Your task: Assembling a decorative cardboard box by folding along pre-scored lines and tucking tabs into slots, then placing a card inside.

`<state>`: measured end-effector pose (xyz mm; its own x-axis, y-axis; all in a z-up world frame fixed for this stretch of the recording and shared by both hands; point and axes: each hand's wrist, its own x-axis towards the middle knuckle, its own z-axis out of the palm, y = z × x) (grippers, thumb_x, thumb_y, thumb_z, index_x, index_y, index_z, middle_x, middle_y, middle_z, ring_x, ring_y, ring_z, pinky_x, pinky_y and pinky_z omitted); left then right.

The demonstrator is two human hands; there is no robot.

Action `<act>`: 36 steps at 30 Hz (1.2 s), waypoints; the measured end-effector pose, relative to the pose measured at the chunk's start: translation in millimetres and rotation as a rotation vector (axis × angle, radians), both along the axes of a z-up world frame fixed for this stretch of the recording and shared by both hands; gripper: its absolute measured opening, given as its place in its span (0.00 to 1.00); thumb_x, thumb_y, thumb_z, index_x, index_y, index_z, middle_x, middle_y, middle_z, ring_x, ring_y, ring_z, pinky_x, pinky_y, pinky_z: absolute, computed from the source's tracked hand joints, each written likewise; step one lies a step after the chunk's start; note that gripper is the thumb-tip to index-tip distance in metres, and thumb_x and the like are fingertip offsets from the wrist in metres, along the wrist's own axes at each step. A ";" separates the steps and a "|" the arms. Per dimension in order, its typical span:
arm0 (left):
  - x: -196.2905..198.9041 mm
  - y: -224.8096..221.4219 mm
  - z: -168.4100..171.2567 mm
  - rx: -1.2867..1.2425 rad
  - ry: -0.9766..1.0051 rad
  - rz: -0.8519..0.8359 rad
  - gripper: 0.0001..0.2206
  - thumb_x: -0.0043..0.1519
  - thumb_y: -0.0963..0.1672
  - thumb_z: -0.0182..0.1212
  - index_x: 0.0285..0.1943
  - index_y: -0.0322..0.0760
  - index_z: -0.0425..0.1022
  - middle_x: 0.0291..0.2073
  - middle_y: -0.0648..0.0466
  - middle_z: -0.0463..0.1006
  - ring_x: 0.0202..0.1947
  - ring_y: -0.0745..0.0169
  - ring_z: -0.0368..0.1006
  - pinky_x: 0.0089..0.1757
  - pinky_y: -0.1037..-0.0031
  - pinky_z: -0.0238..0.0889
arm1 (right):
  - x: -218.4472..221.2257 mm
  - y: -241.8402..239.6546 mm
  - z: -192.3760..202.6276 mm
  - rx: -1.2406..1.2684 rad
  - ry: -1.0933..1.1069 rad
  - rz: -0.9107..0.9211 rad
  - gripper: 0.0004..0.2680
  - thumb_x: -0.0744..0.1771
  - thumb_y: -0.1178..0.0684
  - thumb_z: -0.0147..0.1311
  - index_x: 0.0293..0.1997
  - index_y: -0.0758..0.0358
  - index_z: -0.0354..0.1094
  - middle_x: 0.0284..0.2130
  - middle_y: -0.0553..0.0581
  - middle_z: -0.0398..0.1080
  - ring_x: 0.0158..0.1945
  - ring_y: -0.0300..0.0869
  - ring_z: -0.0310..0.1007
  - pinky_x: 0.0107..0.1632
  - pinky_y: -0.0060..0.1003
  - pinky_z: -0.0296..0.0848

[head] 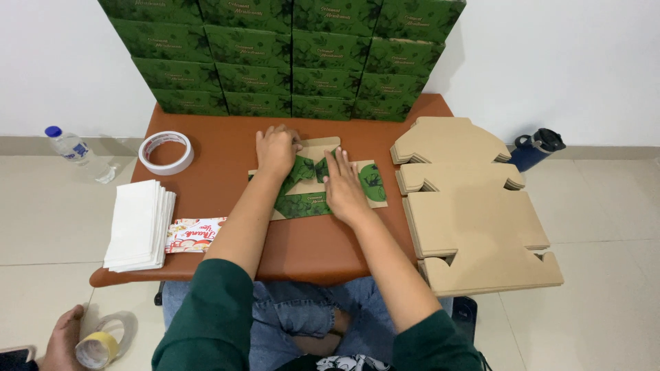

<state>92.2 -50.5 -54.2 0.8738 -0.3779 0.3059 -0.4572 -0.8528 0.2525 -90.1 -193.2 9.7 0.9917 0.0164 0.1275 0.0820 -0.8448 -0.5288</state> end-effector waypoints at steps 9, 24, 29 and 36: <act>-2.1 10.0 9.5 0.008 -0.151 0.019 0.03 0.59 0.49 0.67 0.36 0.54 0.81 0.38 0.60 0.76 0.46 0.57 0.71 0.51 0.58 0.51 | -95.5 58.5 1.2 -0.189 0.049 0.099 0.22 0.72 0.44 0.35 0.76 0.65 0.45 0.72 0.76 0.44 0.77 0.61 0.36 0.71 0.63 0.34; -41.4 164.4 54.4 0.054 -0.292 0.262 0.05 0.58 0.48 0.69 0.38 0.52 0.78 0.36 0.60 0.74 0.42 0.56 0.75 0.51 0.57 0.49 | -76.6 -3.5 -25.5 -0.172 -0.161 -0.045 0.17 0.71 0.41 0.41 0.59 0.59 0.68 0.53 0.66 0.73 0.64 0.54 0.67 0.72 0.58 0.45; -79.0 185.1 39.3 0.046 -0.228 0.302 0.05 0.56 0.47 0.70 0.36 0.49 0.79 0.35 0.59 0.77 0.43 0.54 0.76 0.52 0.55 0.49 | -66.5 -7.1 -5.6 -0.159 -0.085 -0.048 0.17 0.70 0.38 0.46 0.58 0.58 0.70 0.50 0.62 0.75 0.62 0.54 0.69 0.71 0.57 0.47; -98.4 198.0 27.8 0.011 -0.191 0.359 0.06 0.56 0.47 0.70 0.37 0.47 0.80 0.36 0.57 0.77 0.48 0.52 0.71 0.56 0.51 0.47 | -61.1 25.1 17.0 -0.192 0.046 -0.070 0.20 0.64 0.42 0.57 0.61 0.56 0.68 0.54 0.63 0.60 0.60 0.63 0.61 0.56 0.59 0.65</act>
<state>-6.2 147.5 -26.5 0.8788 -0.0627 0.4731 -0.1672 -0.9689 0.1822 -151.2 -168.1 26.6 0.9960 -0.0335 0.0832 -0.0014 -0.9332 -0.3592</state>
